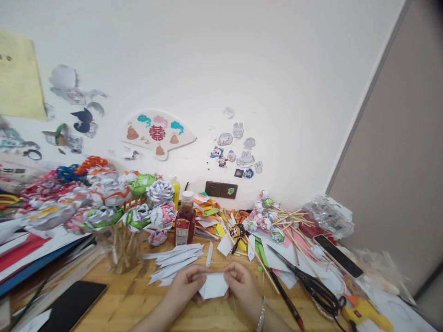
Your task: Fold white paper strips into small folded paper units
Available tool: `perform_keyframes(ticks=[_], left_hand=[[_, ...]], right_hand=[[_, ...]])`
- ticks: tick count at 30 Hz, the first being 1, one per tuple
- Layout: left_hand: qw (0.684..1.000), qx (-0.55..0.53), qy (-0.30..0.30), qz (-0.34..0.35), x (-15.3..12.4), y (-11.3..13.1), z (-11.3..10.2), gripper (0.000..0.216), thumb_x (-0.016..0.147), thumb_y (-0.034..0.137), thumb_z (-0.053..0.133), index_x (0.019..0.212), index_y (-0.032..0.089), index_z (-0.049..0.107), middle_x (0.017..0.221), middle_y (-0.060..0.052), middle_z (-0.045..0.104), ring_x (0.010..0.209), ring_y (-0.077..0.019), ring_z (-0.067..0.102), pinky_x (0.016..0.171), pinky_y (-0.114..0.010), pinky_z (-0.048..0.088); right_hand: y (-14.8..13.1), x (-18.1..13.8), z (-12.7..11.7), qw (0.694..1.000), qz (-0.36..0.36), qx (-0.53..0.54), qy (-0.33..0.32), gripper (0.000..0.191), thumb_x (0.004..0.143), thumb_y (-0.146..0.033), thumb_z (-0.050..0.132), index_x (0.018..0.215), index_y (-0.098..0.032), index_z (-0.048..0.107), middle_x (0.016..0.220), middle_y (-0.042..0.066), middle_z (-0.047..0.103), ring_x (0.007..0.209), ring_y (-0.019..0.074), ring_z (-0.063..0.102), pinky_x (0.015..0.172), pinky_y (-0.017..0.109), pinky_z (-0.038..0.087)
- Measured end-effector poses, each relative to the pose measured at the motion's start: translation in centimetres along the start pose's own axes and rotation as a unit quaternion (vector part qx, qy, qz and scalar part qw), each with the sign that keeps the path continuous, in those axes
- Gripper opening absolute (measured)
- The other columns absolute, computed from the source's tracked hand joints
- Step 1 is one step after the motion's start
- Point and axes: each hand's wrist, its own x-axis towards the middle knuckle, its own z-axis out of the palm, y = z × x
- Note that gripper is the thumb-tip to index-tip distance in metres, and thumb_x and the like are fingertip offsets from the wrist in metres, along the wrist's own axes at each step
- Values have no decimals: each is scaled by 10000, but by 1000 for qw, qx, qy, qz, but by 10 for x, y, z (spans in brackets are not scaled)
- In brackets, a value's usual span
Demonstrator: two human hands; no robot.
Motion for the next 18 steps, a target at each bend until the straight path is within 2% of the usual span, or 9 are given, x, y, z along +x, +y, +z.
perform_keyframes(ticks=[7, 12, 18], left_hand=[[998, -56, -9, -27, -3, 6, 0, 205, 567, 290, 634, 675, 121, 596, 502, 10, 606, 416, -116, 529, 394, -217, 436], [992, -118, -28, -23, -11, 12, 3, 173, 621, 263, 598, 729, 128, 605, 593, -11, 622, 499, -112, 538, 451, -205, 442], [996, -84, -5, -37, -8, 12, 2, 166, 569, 260, 635, 667, 128, 612, 542, 7, 608, 449, -101, 525, 444, -201, 427]], right_hand=[[-16, -6, 6, 1000, -17, 5, 15, 138, 625, -292, 574, 632, -173, 506, 501, -39, 495, 412, 99, 462, 376, 193, 354], [-24, -9, 6, 999, -43, -9, 27, 33, 632, -210, 544, 639, -179, 539, 531, -28, 518, 486, 123, 485, 454, 213, 358], [-22, -8, 4, 995, -72, -39, 51, 53, 649, -219, 531, 618, -182, 553, 545, -20, 523, 512, 132, 488, 479, 222, 367]])
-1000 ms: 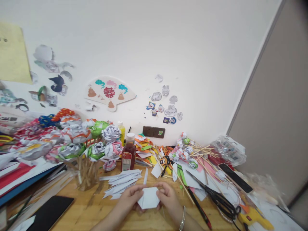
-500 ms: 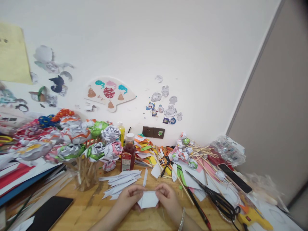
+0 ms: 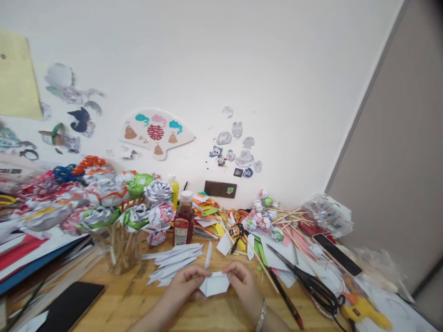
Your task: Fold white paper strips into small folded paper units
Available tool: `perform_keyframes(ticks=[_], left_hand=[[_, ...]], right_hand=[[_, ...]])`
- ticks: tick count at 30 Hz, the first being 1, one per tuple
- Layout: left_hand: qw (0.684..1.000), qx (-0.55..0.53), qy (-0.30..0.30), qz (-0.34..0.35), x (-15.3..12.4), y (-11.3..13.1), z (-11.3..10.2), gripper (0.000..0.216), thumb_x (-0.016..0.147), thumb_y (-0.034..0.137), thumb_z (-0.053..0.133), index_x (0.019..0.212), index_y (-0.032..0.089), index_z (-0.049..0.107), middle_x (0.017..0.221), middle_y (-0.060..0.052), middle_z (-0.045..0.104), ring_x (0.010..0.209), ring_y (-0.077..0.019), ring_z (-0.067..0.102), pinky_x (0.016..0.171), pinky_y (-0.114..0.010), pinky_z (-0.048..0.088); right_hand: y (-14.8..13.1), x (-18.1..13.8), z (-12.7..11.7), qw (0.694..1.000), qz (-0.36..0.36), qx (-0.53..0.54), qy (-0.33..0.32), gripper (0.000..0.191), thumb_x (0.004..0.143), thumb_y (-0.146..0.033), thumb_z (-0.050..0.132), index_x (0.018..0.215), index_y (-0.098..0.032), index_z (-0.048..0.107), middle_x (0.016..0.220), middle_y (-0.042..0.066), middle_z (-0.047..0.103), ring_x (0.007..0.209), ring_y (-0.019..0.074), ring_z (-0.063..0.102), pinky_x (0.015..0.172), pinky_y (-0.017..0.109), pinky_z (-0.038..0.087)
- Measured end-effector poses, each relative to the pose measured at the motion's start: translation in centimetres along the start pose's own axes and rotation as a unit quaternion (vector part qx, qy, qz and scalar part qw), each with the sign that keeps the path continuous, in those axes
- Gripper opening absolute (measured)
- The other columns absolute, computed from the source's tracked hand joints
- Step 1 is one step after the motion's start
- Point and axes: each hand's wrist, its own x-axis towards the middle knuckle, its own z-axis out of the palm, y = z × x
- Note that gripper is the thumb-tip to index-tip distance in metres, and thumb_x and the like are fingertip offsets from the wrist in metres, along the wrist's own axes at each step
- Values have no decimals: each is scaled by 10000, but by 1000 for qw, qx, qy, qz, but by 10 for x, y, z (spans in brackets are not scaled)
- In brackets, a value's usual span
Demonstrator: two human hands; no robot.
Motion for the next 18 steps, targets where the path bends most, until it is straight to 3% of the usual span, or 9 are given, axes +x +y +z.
perform_keyframes(ticks=[9, 13, 18], left_hand=[[999, 29, -14, 17, 1, -3, 2, 192, 573, 283, 624, 679, 128, 586, 531, 7, 610, 487, -130, 546, 443, -220, 435], [999, 18, -40, 4, 1, -6, 5, 287, 604, 342, 600, 790, 135, 530, 529, -2, 613, 439, -132, 561, 408, -211, 420], [997, -13, -70, -43, 1, -9, 6, 273, 636, 386, 548, 715, 127, 514, 516, -31, 615, 428, -168, 590, 394, -225, 427]], right_hand=[[7, 1, -4, 998, -24, -51, -1, 114, 651, -97, 477, 599, -172, 545, 560, -24, 505, 534, 121, 473, 504, 210, 356], [9, 0, -6, 996, -45, -79, -5, 122, 657, -92, 471, 605, -174, 546, 573, -24, 507, 557, 126, 483, 525, 214, 367], [11, 0, -6, 991, -64, -116, -9, 133, 667, -84, 465, 621, -173, 552, 591, -17, 526, 583, 133, 494, 551, 224, 377]])
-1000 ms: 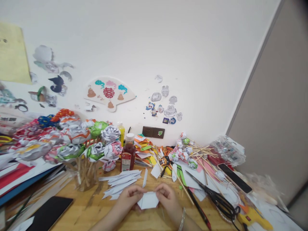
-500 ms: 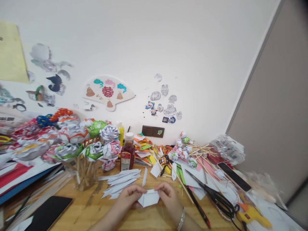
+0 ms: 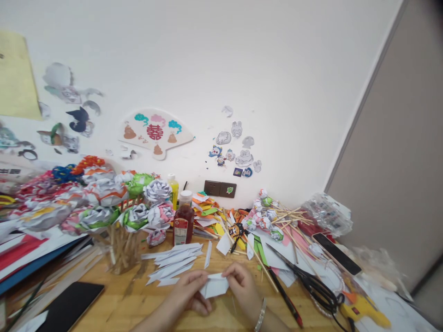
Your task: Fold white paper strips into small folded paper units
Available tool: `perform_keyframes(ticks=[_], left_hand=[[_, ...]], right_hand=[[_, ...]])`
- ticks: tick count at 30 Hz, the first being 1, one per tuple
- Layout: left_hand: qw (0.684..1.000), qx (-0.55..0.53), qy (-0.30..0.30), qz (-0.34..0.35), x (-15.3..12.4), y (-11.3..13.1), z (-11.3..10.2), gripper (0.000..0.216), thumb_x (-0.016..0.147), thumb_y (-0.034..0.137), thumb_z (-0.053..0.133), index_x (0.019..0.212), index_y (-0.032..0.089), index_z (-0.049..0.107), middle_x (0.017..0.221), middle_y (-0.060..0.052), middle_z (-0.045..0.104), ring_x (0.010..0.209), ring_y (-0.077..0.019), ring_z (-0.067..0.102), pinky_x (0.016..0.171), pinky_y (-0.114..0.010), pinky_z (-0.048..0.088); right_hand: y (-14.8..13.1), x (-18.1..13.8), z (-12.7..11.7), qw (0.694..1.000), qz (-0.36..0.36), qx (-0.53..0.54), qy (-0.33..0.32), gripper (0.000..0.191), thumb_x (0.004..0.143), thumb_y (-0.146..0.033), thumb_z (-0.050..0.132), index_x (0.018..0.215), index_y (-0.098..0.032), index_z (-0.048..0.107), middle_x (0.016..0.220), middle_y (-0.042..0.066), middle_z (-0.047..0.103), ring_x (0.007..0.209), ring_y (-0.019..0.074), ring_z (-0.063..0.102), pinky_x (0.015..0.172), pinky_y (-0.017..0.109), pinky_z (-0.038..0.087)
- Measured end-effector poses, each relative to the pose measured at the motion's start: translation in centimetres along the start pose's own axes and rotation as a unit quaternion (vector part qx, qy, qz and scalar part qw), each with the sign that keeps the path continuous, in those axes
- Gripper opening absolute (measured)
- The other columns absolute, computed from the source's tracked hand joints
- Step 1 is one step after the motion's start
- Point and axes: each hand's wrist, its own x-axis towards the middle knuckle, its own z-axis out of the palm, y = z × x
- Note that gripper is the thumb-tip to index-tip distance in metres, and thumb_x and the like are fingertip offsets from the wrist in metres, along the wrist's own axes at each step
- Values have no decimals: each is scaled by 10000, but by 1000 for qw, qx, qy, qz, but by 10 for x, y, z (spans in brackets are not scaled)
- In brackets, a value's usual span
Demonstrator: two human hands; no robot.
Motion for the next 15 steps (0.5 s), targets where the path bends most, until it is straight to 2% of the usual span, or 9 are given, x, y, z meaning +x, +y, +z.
perform_keyframes(ticks=[5, 9, 15], left_hand=[[1000, -3, -10, -9, 0, 0, 1, 326, 665, 443, 484, 689, 120, 528, 527, -45, 624, 407, -159, 589, 375, -217, 429], [999, 33, 1, -18, 3, -3, 1, 318, 641, 434, 528, 638, 117, 527, 499, -26, 618, 362, -118, 564, 349, -172, 404], [999, 43, 9, -6, 3, -4, 0, 316, 641, 428, 531, 632, 112, 535, 439, -16, 594, 371, -116, 558, 370, -175, 407]], right_hand=[[0, -1, 0, 1000, -10, -17, -9, 150, 677, -73, 445, 634, -173, 548, 597, -17, 529, 578, 130, 495, 539, 218, 376], [-2, -3, 0, 999, -15, -44, -12, 171, 677, -60, 434, 637, -179, 551, 593, -18, 529, 569, 127, 491, 535, 215, 373], [-4, -3, -1, 997, -23, -76, -20, 175, 675, -63, 439, 639, -182, 562, 601, -12, 538, 577, 132, 491, 540, 219, 373]])
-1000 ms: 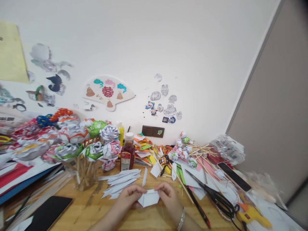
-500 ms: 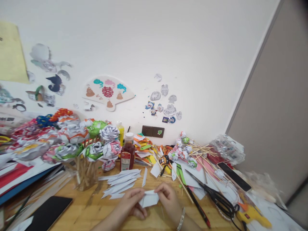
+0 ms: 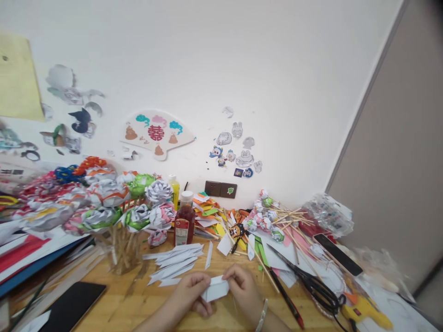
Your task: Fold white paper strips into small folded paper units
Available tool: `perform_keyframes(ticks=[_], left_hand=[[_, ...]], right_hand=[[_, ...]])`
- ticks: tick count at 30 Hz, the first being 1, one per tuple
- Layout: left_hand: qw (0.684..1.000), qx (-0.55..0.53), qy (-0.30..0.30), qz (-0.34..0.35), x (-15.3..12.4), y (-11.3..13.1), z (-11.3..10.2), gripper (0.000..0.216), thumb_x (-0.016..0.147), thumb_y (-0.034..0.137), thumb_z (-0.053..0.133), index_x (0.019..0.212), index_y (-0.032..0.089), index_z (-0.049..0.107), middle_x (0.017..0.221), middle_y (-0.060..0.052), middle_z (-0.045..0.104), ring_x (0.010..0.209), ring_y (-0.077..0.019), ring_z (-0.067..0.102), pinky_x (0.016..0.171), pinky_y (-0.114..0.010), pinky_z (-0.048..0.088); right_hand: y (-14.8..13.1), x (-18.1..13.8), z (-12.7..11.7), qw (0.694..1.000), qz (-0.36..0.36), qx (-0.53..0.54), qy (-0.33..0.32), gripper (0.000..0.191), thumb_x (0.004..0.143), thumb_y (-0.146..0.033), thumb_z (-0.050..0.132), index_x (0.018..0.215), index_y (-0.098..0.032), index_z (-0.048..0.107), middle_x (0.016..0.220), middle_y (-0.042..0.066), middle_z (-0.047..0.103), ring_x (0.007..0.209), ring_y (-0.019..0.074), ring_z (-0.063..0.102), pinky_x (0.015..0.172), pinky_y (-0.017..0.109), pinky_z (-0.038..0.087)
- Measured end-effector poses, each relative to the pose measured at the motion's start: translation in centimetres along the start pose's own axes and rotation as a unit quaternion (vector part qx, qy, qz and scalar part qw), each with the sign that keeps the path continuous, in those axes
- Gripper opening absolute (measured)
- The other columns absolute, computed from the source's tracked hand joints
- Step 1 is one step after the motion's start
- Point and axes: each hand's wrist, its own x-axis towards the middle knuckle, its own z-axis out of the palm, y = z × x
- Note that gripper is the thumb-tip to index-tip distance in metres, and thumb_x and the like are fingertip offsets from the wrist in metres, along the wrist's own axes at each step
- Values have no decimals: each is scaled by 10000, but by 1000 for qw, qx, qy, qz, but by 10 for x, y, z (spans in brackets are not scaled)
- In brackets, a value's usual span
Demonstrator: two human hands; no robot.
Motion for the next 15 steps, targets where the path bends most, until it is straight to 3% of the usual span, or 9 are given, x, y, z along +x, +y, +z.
perform_keyframes(ticks=[7, 11, 15], left_hand=[[999, -52, -5, 0, -3, 5, 0, 322, 658, 429, 502, 646, 110, 542, 493, -45, 603, 412, -163, 585, 386, -224, 433], [997, -73, -21, 16, -4, 7, -3, 266, 658, 342, 528, 791, 113, 557, 591, -55, 623, 479, -174, 605, 432, -238, 451], [999, -40, 2, 16, -4, 7, -5, 270, 642, 266, 555, 860, 108, 559, 596, -51, 627, 482, -165, 605, 451, -232, 453]], right_hand=[[-4, 1, 1, 999, 9, 31, 10, 153, 676, -80, 437, 620, -176, 542, 590, -17, 514, 576, 130, 486, 542, 217, 377], [-8, 3, 0, 999, 13, 41, 31, 141, 669, -92, 444, 608, -177, 539, 571, -18, 504, 570, 135, 481, 539, 223, 376], [-6, 4, -1, 998, 17, 60, 32, 140, 667, -98, 443, 610, -181, 541, 567, -18, 502, 551, 134, 477, 519, 222, 375]])
